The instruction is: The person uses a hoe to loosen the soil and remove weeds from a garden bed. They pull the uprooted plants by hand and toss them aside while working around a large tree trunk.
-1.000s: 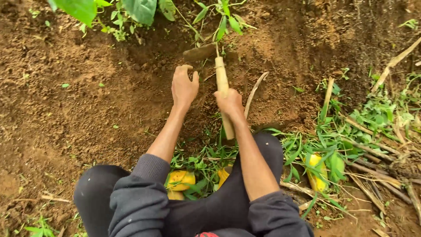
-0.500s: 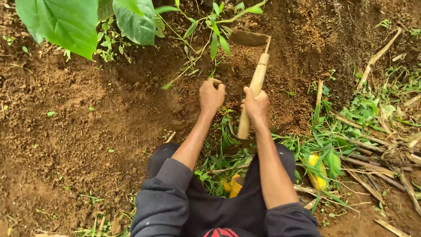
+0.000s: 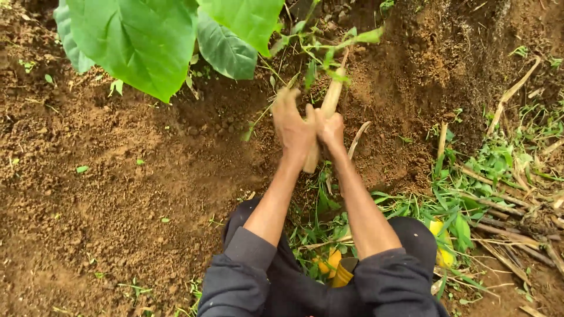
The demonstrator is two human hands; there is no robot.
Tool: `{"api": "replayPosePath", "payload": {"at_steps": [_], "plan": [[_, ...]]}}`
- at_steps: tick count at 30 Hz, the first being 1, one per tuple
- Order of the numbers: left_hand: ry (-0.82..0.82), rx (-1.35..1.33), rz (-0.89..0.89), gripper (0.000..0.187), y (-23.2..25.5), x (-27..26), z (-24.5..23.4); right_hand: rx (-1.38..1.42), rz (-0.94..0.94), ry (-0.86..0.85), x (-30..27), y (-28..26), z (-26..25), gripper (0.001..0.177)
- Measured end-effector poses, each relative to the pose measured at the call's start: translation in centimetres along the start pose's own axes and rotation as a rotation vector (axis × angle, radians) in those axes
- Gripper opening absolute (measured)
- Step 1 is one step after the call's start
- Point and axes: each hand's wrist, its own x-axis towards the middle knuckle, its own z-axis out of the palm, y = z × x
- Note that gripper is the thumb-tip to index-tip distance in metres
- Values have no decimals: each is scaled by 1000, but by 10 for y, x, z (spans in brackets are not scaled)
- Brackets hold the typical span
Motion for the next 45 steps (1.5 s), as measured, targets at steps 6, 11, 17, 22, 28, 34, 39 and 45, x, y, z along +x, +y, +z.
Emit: {"api": "replayPosePath", "payload": {"at_steps": [6, 11, 17, 22, 28, 34, 39, 45], "plan": [[41, 242, 63, 66, -62, 48, -11, 80, 95, -134, 5, 11, -16, 42], [-88, 369, -109, 60, -111, 64, 7, 110, 121, -11, -11, -42, -46, 30], [-184, 496, -130, 48, -113, 62, 8, 226, 126, -90, 13, -22, 6, 44], [-215, 342, -163, 40, -140, 75, 30, 145, 182, -94, 8, -5, -2, 42], [-239, -44, -200, 47, -98, 61, 9, 126, 229, -125, -7, 6, -40, 38], [-169, 17, -196, 40, -131, 58, 9, 432, 160, 59, -7, -51, -44, 38], [-153, -197, -456, 35, -113, 55, -1, 91, 239, -157, -3, -33, -14, 55], [-147, -198, -452, 51, -86, 53, -1, 163, 222, -228, -6, 18, -27, 42]]}}
